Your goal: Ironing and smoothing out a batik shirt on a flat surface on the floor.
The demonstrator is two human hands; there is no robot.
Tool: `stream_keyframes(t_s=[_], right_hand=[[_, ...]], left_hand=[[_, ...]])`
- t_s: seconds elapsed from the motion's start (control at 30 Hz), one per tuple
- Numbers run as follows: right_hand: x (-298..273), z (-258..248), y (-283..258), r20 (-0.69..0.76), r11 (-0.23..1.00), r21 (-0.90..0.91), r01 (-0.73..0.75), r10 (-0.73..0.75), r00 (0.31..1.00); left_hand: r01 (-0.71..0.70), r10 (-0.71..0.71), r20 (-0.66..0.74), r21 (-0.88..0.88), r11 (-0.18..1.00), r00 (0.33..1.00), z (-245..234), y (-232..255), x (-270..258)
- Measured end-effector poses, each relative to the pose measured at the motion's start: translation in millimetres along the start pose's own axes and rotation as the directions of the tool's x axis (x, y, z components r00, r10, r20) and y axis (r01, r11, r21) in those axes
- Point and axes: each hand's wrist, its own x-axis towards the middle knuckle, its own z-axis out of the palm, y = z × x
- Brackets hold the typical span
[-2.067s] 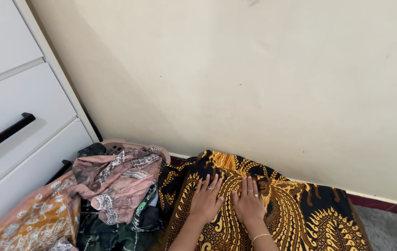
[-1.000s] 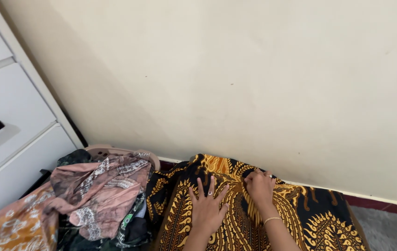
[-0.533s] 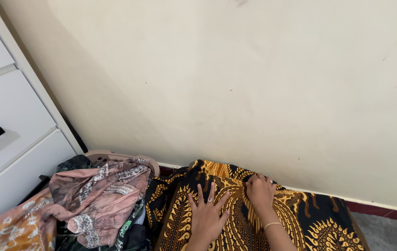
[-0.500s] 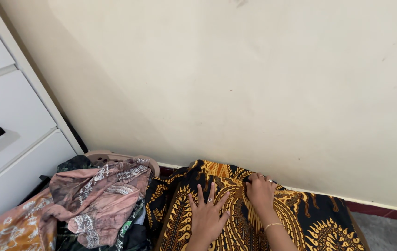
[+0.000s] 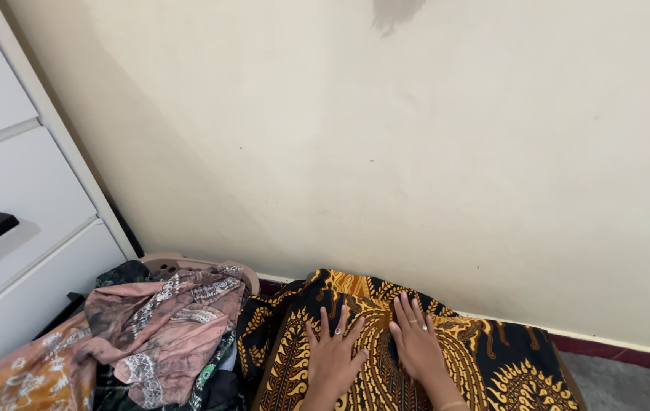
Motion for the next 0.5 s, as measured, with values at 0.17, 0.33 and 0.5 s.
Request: stream_keyframes(t_s=[0.17,0.33,0.5], right_hand=[[-41,35,55,-0.491,0.829,-0.559,-0.011,-0.320,0.810],[-100,-11,77,0.154,0.954,-0.155,-0.256,0.279,0.948],[-140,13,109,0.034,0.907,-0.241,-0.346,0.364,0.931]], left_hand=[[-0.131,0.131,-0.014,0.019,0.991,0.991,9,-5,-18],[-0.164,0.164,0.042,0.002,0.986,0.986,-12,6,-32],[-0.063,0.067,0.172,-0.031,0.998,0.983,-42,20,-55]])
